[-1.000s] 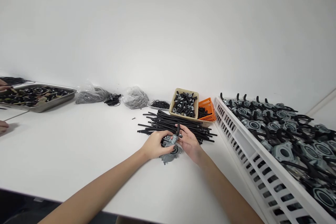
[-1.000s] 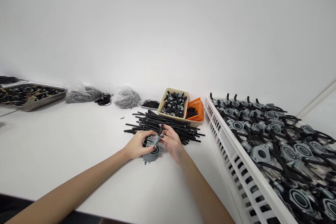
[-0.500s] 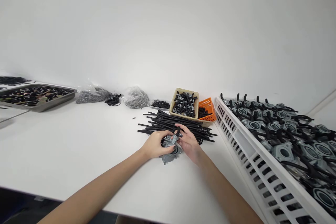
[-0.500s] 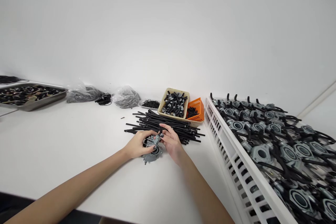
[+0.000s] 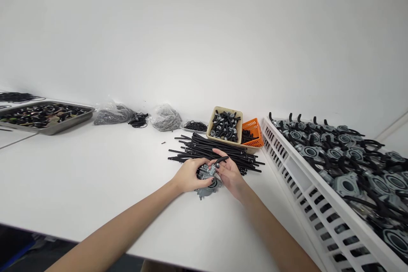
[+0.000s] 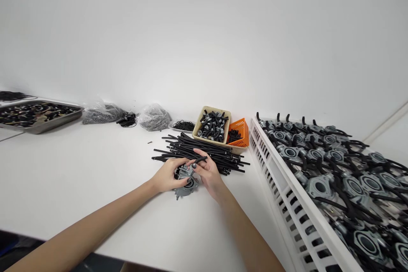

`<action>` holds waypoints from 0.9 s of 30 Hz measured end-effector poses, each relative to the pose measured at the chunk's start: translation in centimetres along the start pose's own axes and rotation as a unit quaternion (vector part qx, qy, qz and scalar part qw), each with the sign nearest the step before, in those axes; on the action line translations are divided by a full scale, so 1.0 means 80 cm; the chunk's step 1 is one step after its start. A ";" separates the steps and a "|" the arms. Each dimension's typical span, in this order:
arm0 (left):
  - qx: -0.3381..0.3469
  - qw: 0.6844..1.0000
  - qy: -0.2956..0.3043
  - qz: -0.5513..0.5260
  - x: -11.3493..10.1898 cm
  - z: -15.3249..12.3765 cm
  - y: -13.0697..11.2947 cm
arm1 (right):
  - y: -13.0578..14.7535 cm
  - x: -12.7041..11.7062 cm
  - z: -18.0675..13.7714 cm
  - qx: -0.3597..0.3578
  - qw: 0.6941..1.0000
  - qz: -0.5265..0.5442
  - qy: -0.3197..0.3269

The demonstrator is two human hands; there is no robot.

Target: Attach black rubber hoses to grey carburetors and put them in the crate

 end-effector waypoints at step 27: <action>-0.028 1.000 -0.002 -0.009 0.000 0.000 0.008 | 0.009 -0.003 -0.001 -0.014 0.999 -0.045 -0.027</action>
Point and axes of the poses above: each hand's wrist, its own z-axis towards the middle knuckle, its own x-axis out of the palm, y = z × x, the point moved 8 cm from there along z, towards the middle knuckle, and after that the axes turned 4 degrees about y, right-handed, at the moved point
